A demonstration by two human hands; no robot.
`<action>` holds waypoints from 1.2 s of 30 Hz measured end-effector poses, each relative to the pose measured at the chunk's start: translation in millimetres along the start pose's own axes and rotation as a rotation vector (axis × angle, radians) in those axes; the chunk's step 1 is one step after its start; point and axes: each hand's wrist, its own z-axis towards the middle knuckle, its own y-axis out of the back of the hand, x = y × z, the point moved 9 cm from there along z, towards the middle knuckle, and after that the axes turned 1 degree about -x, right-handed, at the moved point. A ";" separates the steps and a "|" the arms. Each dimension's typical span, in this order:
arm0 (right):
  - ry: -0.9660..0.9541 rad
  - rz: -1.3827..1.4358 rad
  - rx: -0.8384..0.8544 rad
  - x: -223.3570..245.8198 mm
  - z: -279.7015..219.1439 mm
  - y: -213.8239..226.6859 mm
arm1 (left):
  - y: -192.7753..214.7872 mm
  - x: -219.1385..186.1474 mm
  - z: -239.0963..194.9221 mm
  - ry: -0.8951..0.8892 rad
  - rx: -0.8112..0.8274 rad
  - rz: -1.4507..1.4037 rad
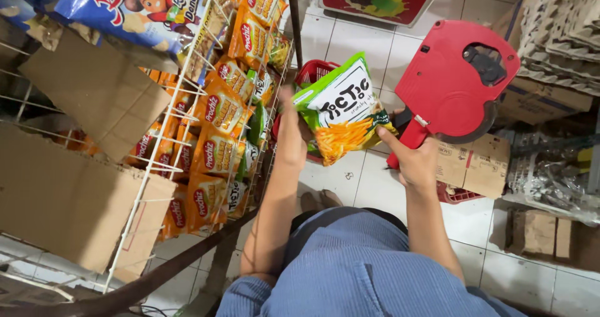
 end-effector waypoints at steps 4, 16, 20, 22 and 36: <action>0.042 -0.056 -0.012 1.1 -3.7 10.7 | 17.0 -0.3 -3.0 0.088 -0.169 0.566; -0.025 -0.012 -0.169 -21.8 -34.4 43.2 | 3.4 44.9 3.9 0.100 0.034 0.512; -0.048 0.004 -0.205 -24.9 -38.7 55.8 | -28.0 68.2 -30.5 0.114 0.179 0.462; -0.015 -0.012 -0.226 -19.9 -41.8 58.6 | -34.6 65.8 -39.4 0.136 0.136 0.305; 0.097 -0.626 -0.019 23.2 -91.4 14.4 | -67.8 7.7 -44.1 -0.182 0.034 0.568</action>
